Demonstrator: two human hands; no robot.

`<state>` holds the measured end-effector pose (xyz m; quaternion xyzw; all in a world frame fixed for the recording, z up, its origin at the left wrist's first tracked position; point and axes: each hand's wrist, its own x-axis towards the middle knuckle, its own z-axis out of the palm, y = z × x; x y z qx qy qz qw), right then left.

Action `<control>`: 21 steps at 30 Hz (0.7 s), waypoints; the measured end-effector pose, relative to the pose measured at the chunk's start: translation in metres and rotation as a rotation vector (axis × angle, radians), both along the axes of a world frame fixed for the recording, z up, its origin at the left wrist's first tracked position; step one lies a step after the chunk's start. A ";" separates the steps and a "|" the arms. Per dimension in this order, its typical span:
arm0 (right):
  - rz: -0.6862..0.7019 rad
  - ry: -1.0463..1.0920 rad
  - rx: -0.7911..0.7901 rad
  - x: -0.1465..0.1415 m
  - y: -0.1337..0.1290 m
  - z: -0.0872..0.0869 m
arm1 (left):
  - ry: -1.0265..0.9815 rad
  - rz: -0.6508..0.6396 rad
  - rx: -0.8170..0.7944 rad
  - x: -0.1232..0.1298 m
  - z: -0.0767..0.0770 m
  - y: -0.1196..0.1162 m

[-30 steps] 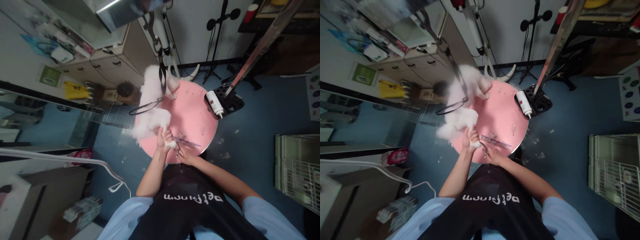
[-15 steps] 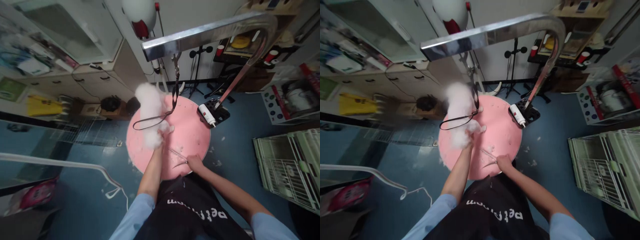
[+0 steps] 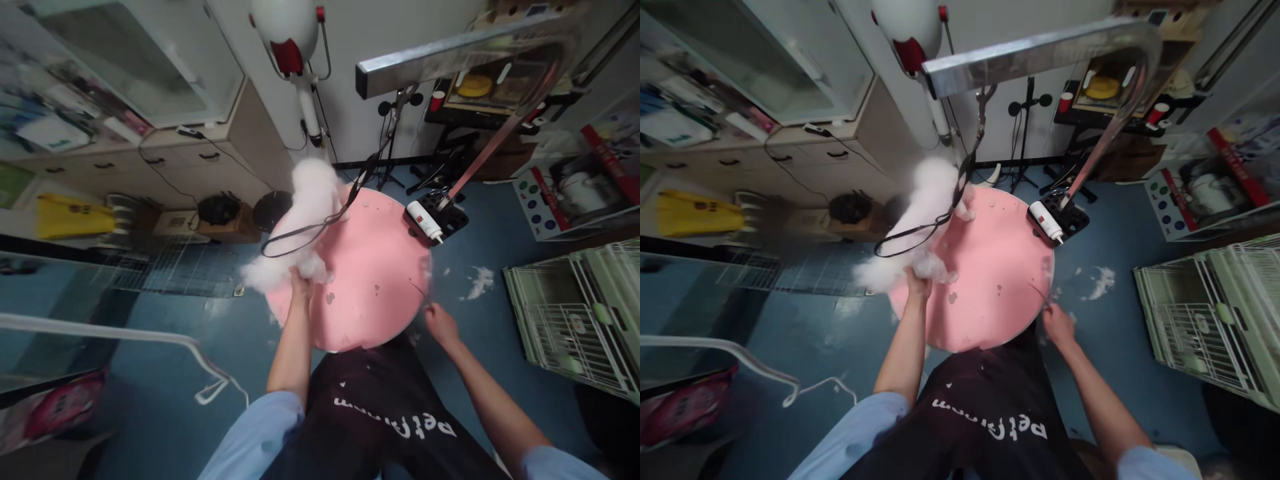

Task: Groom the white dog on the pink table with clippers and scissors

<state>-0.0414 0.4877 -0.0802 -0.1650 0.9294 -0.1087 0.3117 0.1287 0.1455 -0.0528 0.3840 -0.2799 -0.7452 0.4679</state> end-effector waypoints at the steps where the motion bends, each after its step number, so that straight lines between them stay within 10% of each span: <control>1: -0.007 -0.095 -0.185 0.016 -0.014 -0.007 | -0.012 -0.008 -0.013 0.002 -0.003 0.002; 3: -0.010 -0.309 -0.464 0.055 -0.056 -0.024 | -0.036 -0.010 -0.030 0.004 -0.007 0.005; 8: -0.011 -0.522 -0.570 0.118 -0.136 -0.058 | -0.116 0.060 0.039 0.003 -0.008 0.007; 16: -0.045 -0.667 -0.614 0.101 -0.143 -0.073 | -0.256 0.148 -0.012 0.005 -0.008 0.009; 21: -0.082 -0.798 -0.627 0.091 -0.150 -0.066 | -0.703 -0.035 -0.129 -0.004 -0.025 0.021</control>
